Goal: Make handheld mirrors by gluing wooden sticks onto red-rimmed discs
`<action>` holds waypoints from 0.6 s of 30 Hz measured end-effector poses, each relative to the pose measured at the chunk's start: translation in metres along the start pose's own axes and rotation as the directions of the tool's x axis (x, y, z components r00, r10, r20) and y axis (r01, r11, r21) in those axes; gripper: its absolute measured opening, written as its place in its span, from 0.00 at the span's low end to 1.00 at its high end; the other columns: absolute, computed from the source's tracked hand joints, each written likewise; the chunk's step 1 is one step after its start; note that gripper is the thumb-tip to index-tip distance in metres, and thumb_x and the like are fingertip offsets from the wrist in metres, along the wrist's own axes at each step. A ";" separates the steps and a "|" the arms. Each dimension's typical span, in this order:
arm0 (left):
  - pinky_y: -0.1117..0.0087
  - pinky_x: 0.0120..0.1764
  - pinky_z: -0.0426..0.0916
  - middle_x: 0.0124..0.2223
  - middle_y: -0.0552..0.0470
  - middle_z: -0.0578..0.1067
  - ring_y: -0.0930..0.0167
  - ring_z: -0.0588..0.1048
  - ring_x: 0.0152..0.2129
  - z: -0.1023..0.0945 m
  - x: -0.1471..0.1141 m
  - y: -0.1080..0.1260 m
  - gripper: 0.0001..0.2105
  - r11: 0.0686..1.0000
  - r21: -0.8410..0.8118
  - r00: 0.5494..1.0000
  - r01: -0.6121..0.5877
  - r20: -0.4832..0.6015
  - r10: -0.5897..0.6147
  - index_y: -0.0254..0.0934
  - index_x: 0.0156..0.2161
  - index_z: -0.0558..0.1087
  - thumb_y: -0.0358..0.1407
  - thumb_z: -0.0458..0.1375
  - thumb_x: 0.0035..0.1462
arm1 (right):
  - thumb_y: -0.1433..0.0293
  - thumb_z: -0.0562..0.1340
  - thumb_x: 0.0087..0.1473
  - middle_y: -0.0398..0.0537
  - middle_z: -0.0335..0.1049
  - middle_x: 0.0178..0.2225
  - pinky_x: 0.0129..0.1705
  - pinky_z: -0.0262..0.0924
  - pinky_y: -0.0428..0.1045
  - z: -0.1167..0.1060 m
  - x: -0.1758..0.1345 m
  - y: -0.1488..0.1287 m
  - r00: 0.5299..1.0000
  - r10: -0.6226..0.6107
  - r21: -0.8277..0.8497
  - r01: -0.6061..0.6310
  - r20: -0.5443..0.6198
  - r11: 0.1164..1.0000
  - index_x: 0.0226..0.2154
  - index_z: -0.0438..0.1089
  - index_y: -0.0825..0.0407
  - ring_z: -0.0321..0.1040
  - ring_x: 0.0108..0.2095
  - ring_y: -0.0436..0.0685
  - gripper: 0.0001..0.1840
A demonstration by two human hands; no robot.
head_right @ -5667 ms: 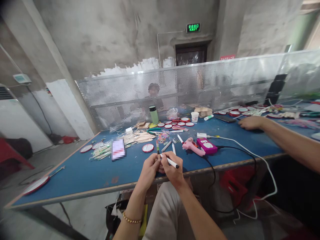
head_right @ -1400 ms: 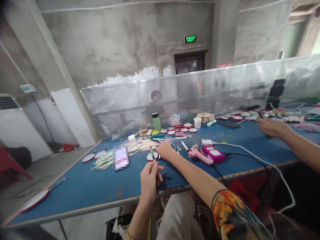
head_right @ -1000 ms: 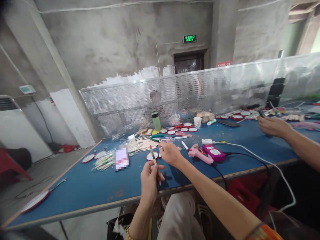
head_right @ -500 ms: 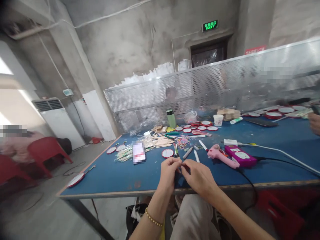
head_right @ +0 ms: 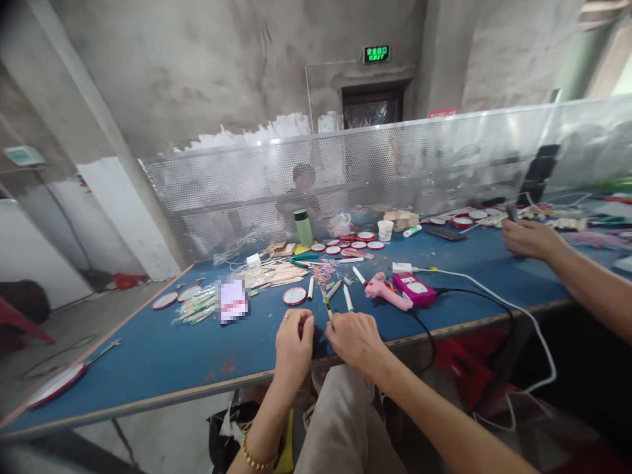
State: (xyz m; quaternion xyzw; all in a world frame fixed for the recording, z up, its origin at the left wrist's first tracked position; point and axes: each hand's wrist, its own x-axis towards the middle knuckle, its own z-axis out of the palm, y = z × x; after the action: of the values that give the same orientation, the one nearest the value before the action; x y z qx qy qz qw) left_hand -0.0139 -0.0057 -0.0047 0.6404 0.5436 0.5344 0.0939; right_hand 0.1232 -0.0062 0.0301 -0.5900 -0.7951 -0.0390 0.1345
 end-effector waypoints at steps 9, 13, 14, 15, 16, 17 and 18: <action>0.62 0.40 0.61 0.37 0.48 0.76 0.64 0.70 0.36 -0.008 -0.016 0.008 0.11 0.889 0.376 0.952 -0.261 0.253 0.173 0.36 0.36 0.74 0.26 0.49 0.62 | 0.66 0.52 0.58 0.62 0.78 0.34 0.34 0.61 0.49 -0.015 -0.001 0.002 0.986 -0.051 -0.059 0.061 0.161 0.996 0.32 0.79 0.56 0.77 0.37 0.65 0.20; 0.62 0.41 0.61 0.38 0.49 0.76 0.64 0.70 0.38 -0.009 -0.014 0.011 0.11 0.878 0.396 0.943 -0.267 0.294 0.155 0.37 0.36 0.75 0.26 0.49 0.62 | 0.67 0.53 0.57 0.63 0.78 0.35 0.34 0.61 0.49 -0.024 -0.001 0.007 0.972 -0.084 -0.073 0.102 0.221 0.992 0.32 0.79 0.57 0.76 0.38 0.65 0.20; 0.62 0.41 0.61 0.39 0.49 0.76 0.64 0.70 0.38 -0.009 -0.014 0.012 0.12 0.874 0.403 0.939 -0.272 0.308 0.150 0.37 0.37 0.75 0.26 0.49 0.62 | 0.67 0.53 0.57 0.63 0.78 0.34 0.34 0.61 0.49 -0.024 0.000 0.008 0.968 -0.080 -0.072 0.099 0.236 0.992 0.32 0.79 0.56 0.76 0.38 0.64 0.20; 0.61 0.42 0.61 0.40 0.49 0.76 0.64 0.70 0.38 -0.009 -0.013 0.012 0.12 0.869 0.408 0.934 -0.280 0.327 0.148 0.37 0.38 0.75 0.26 0.49 0.61 | 0.66 0.53 0.57 0.63 0.78 0.34 0.34 0.60 0.49 -0.024 0.002 0.009 0.966 -0.074 -0.067 0.093 0.248 0.993 0.32 0.79 0.56 0.76 0.38 0.64 0.20; 0.61 0.42 0.61 0.41 0.48 0.76 0.64 0.70 0.39 -0.009 -0.013 0.013 0.12 0.863 0.412 0.926 -0.292 0.347 0.147 0.37 0.39 0.75 0.26 0.49 0.61 | 0.65 0.53 0.57 0.62 0.78 0.34 0.33 0.60 0.48 -0.023 0.005 0.010 0.965 -0.066 -0.061 0.084 0.255 0.995 0.32 0.79 0.56 0.76 0.37 0.63 0.20; 0.61 0.43 0.61 0.42 0.48 0.76 0.64 0.70 0.40 -0.008 -0.013 0.014 0.12 0.858 0.415 0.918 -0.304 0.369 0.147 0.38 0.41 0.75 0.25 0.50 0.61 | 0.64 0.53 0.57 0.61 0.78 0.34 0.33 0.59 0.48 -0.021 0.007 0.011 0.964 -0.059 -0.054 0.075 0.259 0.996 0.32 0.79 0.55 0.76 0.37 0.63 0.20; 0.61 0.43 0.62 0.43 0.48 0.76 0.64 0.70 0.41 -0.008 -0.013 0.015 0.13 0.854 0.416 0.910 -0.314 0.388 0.146 0.38 0.42 0.75 0.25 0.50 0.60 | 0.62 0.53 0.58 0.61 0.78 0.34 0.33 0.59 0.47 -0.020 0.009 0.011 0.965 -0.054 -0.048 0.068 0.255 0.997 0.33 0.79 0.55 0.76 0.37 0.62 0.21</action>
State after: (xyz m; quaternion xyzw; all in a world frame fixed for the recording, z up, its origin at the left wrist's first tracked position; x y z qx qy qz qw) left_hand -0.0095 -0.0259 0.0013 0.7879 0.5499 0.2747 -0.0364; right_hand 0.1349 0.0007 0.0504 -0.5689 -0.8222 0.0102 0.0139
